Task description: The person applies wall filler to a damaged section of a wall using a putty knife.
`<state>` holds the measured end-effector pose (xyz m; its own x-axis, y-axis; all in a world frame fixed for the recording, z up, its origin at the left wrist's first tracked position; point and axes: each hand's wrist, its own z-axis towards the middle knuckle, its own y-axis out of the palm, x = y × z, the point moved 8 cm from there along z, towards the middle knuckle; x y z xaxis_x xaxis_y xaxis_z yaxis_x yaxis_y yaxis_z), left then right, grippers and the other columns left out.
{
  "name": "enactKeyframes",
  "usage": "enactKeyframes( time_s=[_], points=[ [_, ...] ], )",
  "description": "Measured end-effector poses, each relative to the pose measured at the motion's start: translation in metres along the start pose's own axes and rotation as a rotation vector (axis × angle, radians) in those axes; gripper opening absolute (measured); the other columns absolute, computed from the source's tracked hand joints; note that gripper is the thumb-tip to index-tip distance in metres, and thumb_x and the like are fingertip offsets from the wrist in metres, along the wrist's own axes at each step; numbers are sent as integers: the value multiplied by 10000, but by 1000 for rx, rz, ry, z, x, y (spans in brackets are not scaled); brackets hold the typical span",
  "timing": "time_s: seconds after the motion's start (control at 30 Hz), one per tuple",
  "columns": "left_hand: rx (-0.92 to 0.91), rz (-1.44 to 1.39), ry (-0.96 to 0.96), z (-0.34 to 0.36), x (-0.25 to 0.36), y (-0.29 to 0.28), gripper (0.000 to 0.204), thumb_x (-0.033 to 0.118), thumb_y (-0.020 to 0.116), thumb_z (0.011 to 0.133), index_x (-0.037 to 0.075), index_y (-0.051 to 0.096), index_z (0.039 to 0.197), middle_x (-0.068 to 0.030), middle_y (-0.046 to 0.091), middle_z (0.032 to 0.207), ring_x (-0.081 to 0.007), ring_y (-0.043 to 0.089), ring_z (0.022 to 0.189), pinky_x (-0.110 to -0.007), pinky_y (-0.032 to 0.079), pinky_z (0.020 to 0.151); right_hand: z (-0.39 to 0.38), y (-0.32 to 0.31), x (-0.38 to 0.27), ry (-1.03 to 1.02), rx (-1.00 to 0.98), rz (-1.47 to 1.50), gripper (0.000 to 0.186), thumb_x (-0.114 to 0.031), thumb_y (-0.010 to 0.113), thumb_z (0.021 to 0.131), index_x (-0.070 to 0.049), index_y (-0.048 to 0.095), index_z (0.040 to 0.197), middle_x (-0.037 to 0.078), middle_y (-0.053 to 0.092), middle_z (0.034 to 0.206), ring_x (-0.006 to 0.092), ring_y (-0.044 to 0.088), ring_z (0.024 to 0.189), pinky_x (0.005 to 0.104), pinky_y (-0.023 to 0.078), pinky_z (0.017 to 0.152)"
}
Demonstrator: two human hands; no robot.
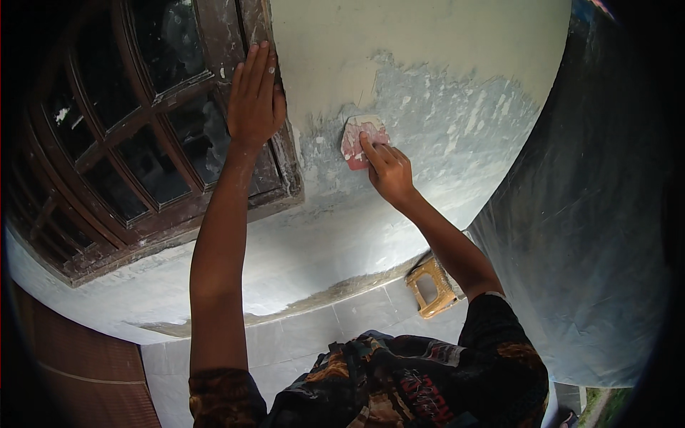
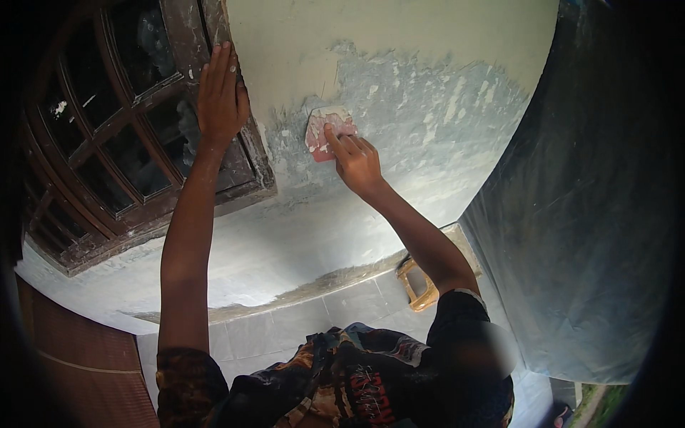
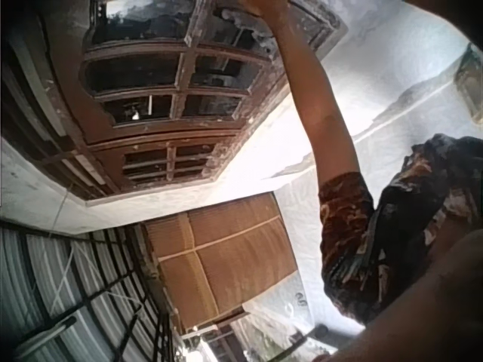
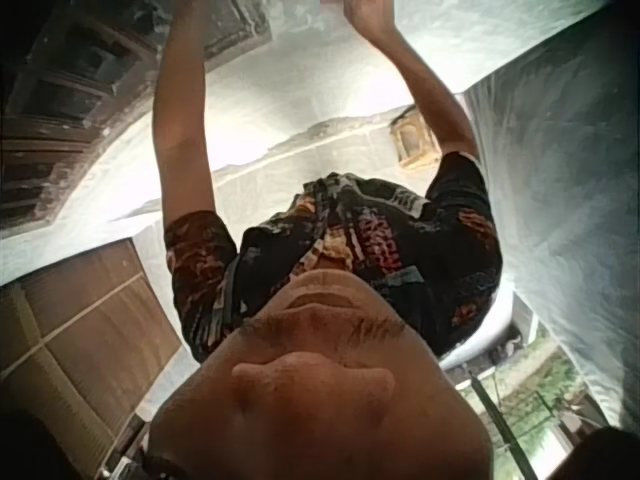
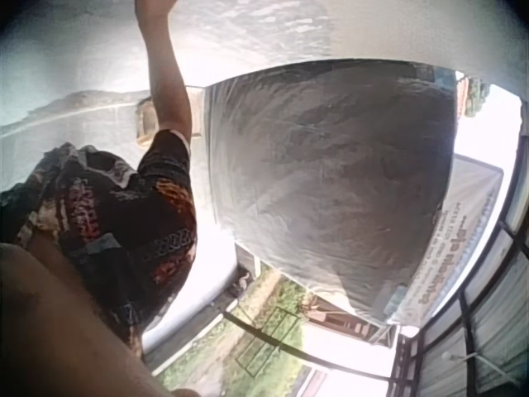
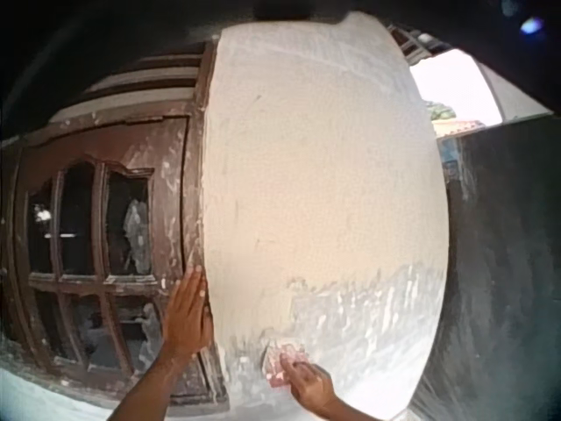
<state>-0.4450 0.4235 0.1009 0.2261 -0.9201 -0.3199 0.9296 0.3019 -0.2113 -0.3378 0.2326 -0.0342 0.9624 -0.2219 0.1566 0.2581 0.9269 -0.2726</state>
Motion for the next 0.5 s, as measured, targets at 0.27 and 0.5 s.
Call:
enactKeyframes(
  time_s=[0.27,0.5],
  points=[
    [36,-47,16,4,6,-6,515,33,515,889,-66,502,1394,-156,398,1568,-304,328,1485,-505,301,1173,75,-24,25,34,89,-122,657,58,669,725,-82,593,1363,70,598,825,259,615,698,377,521,610],
    [30,-36,14,-2,-1,-6,518,33,518,883,-59,508,1393,-151,399,1569,-297,329,1485,-497,301,1174,-1,2,-14,19,-9,78,680,59,656,723,-67,566,1385,70,590,791,254,623,724,390,522,633]
  ],
)
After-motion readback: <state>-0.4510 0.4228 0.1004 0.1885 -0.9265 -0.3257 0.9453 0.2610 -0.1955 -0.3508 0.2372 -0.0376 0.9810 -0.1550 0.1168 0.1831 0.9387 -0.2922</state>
